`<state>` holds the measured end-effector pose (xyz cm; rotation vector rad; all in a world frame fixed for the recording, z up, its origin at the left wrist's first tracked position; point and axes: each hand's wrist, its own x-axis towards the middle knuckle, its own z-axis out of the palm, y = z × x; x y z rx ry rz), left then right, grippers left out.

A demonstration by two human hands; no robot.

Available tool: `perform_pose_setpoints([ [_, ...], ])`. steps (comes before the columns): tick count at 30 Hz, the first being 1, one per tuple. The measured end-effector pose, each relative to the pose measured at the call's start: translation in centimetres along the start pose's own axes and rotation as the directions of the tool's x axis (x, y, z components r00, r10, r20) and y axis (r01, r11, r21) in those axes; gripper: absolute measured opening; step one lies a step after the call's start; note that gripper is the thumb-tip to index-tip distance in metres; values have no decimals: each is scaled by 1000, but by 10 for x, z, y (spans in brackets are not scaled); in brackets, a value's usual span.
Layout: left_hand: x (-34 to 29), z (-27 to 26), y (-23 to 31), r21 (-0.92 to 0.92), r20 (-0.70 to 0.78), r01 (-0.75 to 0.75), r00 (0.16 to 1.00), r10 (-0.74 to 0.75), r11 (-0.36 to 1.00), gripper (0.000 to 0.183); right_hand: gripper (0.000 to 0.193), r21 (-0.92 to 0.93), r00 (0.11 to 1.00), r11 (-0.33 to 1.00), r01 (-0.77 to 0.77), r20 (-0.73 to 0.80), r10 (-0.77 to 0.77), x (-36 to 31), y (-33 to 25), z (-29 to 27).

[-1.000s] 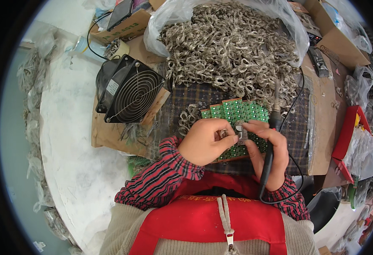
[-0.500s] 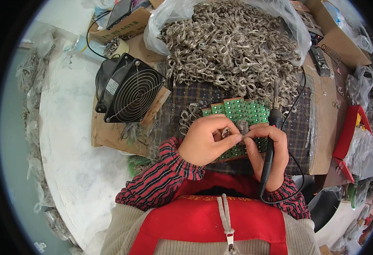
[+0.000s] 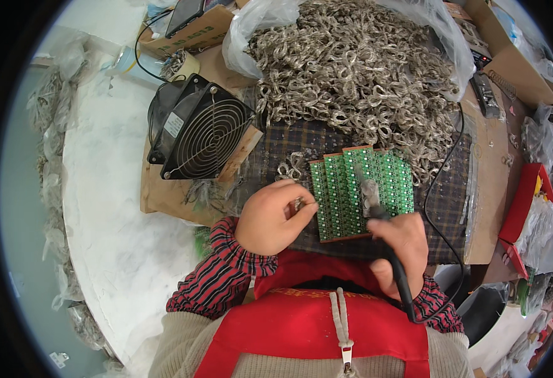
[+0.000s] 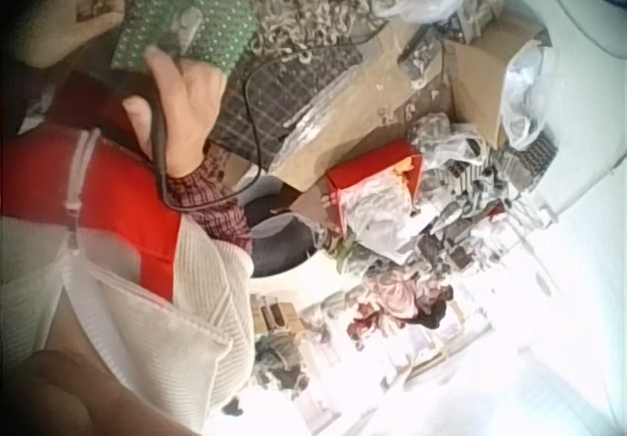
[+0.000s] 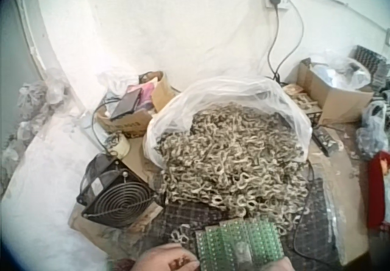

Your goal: The person uses a soldering iron to attach small metal components to a green circuit board. They repeatedly pick up components, position them on the board, and apply solder with the iron. The workspace contains a pile of similar components and a cooling fan.

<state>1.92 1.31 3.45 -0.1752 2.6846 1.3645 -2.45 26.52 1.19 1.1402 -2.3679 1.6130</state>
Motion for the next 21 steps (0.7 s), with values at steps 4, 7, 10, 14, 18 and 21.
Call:
perform_pose_setpoints([
  [4,-6,4,-11,57,-69,49,997,-45,997,7,27,-37,996,998,52,73,-50,-1,-5,12],
  [7,-4,16,-15,83,-190,17,982,-1,996,6,28,-51,993,997,61,102,-56,1,-7,17],
  [10,-2,22,-18,117,-258,-27,965,57,993,5,30,-73,992,996,52,122,-43,4,-8,20],
  [14,-2,22,-19,160,-258,-34,963,75,987,6,32,-86,991,995,48,131,-37,5,-9,22],
  [18,-2,22,-19,177,-248,-27,966,71,984,6,31,-59,991,998,35,135,-26,4,-7,21],
  [21,-2,21,-19,186,-242,-35,967,80,982,6,30,-31,992,999,16,122,-12,3,-5,21],
])
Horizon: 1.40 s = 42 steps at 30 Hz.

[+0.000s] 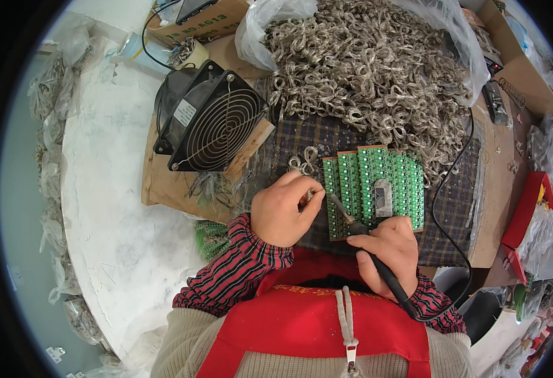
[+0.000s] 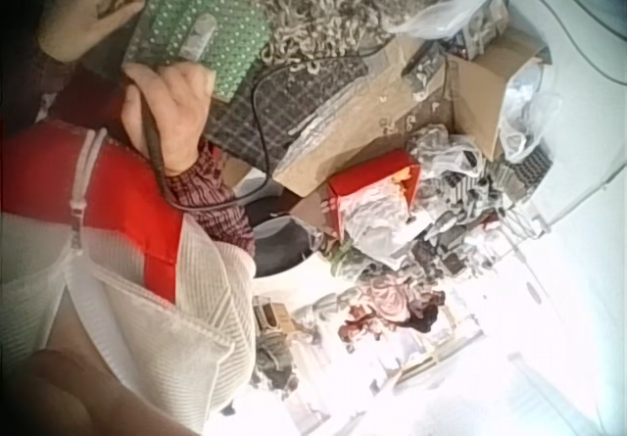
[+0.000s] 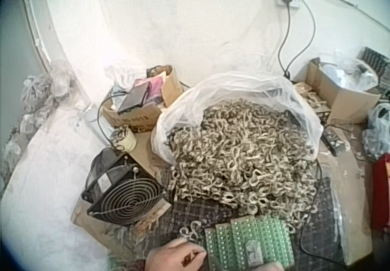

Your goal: The person uses a soldering iron to attach small metal components to a green circuit board. They repeatedly pick up components, position them on the board, and apply solder with the iron. The workspace contains a pile of similar components and a cooling fan.

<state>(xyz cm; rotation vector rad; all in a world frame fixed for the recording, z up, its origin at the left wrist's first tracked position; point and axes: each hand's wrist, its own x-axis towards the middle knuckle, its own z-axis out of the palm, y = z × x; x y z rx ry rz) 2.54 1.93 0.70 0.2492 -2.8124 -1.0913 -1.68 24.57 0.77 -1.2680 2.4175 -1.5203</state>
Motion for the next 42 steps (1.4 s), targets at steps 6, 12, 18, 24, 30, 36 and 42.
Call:
perform_pose_setpoints([
  [6,1,-2,1,20,25,-3,1000,2,1000,6,30,21,1000,1000,-9,-8,10,0,1,1],
  [12,4,-7,3,108,88,-45,996,36,993,7,30,-16,1000,1000,-5,9,6,3,-1,1],
  [18,6,-9,3,145,123,-68,991,50,987,7,29,-45,999,999,-11,43,13,6,-5,-1],
  [24,9,-10,3,177,159,-91,985,62,980,7,29,-29,999,1000,2,41,0,6,-3,-3],
  [30,11,-11,4,166,166,-90,984,63,982,7,27,45,1000,999,3,-3,-3,4,3,-2],
  [36,11,-12,5,182,188,-55,982,20,982,10,26,55,1000,998,6,9,-7,2,4,-3],
  [42,13,-28,18,168,72,-167,985,157,971,19,25,70,996,998,-11,-91,18,-3,5,-13],
])
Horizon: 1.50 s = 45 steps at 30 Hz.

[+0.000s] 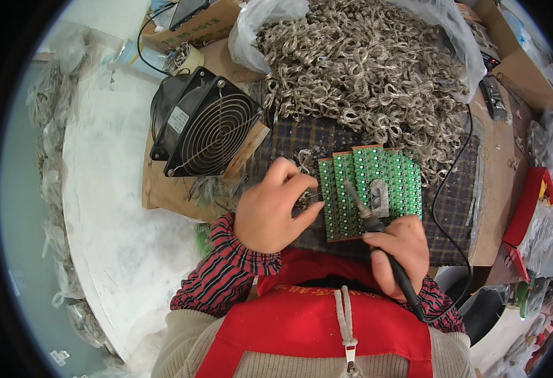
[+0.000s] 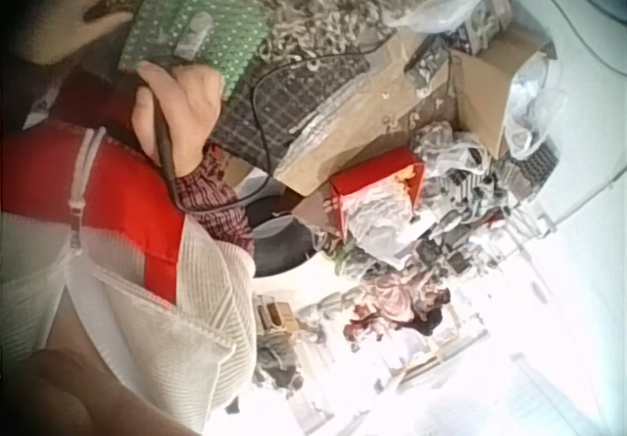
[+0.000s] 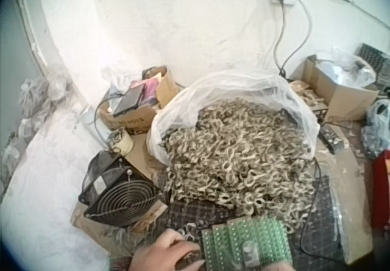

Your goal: The person uses a soldering iron to attach small metal components to a green circuit board. They repeatedly pick up components, position them on the board, and apply solder with the iron. The workspace contains a pile of similar components and a cooling fan.

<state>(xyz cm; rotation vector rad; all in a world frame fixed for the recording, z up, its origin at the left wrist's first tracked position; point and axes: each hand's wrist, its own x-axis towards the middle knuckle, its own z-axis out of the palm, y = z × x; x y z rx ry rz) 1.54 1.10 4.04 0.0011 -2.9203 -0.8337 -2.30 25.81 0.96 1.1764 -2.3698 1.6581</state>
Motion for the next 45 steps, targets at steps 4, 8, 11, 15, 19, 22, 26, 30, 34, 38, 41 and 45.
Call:
perform_pose_setpoints([
  [4,47,-7,4,-6,-147,-235,962,231,972,18,27,-34,980,999,-18,-198,11,0,0,-7],
  [8,117,24,22,322,43,-153,988,146,934,36,33,-85,961,996,34,-271,-56,2,-1,-14],
  [11,138,43,31,410,201,-94,980,11,907,38,33,-69,960,998,10,-279,-29,-2,-5,-20],
  [15,136,27,13,80,86,-57,995,51,995,23,32,-48,952,998,-29,-306,13,1,-1,-26],
  [19,132,16,3,-169,97,-8,995,25,986,31,32,80,957,996,-33,-284,55,16,8,-29],
  [22,134,30,18,221,150,-47,989,13,974,39,30,172,949,985,-33,-302,85,25,6,-29],
  [26,138,37,28,371,219,-95,976,12,924,29,28,137,961,990,6,-276,32,29,5,-31],
  [30,137,19,9,92,56,-78,996,73,993,21,25,166,959,985,-47,-269,91,25,5,-32],
  [34,136,3,3,-594,149,112,988,-29,797,16,24,216,951,963,-160,-228,209,36,0,-33],
  [38,120,3,21,-903,312,289,950,22,318,17,26,195,892,952,-235,-346,291,68,5,-23],
  [41,105,8,37,-909,263,213,960,97,358,17,35,185,887,972,-145,-411,210,80,10,-16],
  [45,90,8,45,-920,234,189,968,94,344,16,35,185,892,979,-81,-425,154,78,12,-12],
])
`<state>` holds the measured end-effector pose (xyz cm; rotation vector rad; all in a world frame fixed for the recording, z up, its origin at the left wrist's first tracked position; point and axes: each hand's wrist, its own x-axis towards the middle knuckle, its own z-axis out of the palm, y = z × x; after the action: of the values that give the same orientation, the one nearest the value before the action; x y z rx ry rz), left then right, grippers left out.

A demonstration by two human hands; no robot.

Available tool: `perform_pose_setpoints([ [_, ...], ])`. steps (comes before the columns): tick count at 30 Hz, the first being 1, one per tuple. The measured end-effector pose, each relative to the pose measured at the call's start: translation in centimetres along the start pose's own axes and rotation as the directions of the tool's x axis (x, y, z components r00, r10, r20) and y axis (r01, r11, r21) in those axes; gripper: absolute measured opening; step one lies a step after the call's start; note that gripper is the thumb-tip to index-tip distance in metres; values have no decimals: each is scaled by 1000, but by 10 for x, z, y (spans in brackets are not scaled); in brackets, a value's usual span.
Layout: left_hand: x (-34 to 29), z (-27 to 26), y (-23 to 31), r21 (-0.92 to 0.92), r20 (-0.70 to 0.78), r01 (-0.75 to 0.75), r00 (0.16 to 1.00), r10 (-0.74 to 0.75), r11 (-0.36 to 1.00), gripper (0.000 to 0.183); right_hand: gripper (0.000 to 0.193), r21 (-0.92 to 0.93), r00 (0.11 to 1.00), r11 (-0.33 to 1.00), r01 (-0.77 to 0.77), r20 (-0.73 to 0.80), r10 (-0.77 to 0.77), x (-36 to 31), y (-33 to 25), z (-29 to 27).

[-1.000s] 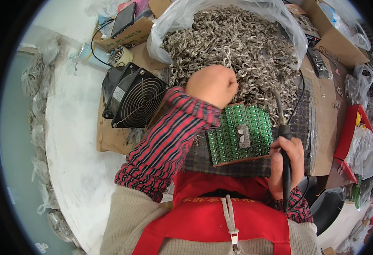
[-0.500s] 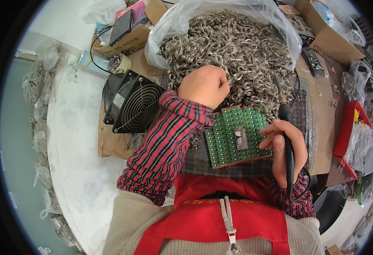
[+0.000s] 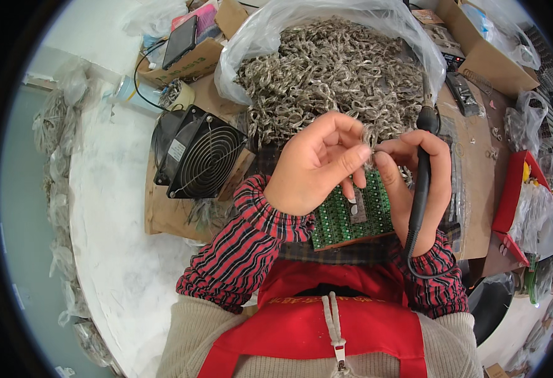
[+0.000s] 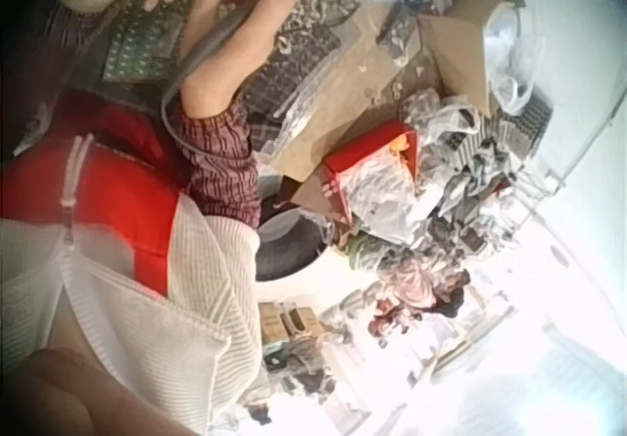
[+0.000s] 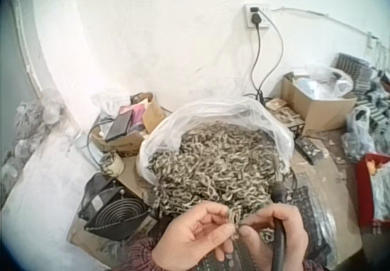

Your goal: The person uses a soldering iron to attach small metal components to a green circuit board. They repeatedly pick up components, position them on the board, and apply solder with the iron. The workspace contains a pile of similar components and a cooling fan.

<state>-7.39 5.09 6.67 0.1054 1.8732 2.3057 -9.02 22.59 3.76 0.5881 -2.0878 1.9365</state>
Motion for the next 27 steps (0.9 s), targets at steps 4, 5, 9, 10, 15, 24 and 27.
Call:
perform_pose_setpoints([
  [4,-7,-6,3,-61,92,103,991,-97,993,20,34,0,996,1000,20,90,-20,-3,-1,-4],
  [5,-8,-8,3,-86,114,119,988,-109,989,21,34,-20,994,999,36,105,-33,-5,-3,-5],
  [9,-13,-5,-2,-29,-25,104,994,-105,994,16,31,233,995,971,-47,93,26,-14,-9,-6],
  [10,-15,-4,-3,42,-21,89,996,-88,995,14,28,265,998,964,-30,65,13,-14,-8,-4],
  [15,-30,5,-6,209,25,-41,999,37,977,15,26,-167,975,961,221,59,-214,-14,-3,-8],
  [24,-46,7,-19,306,-110,24,994,10,952,6,28,26,993,994,108,41,-109,-35,8,-10],
  [27,-48,7,-20,132,-185,164,973,-138,978,8,28,84,996,994,74,41,-78,-38,5,-13],
])
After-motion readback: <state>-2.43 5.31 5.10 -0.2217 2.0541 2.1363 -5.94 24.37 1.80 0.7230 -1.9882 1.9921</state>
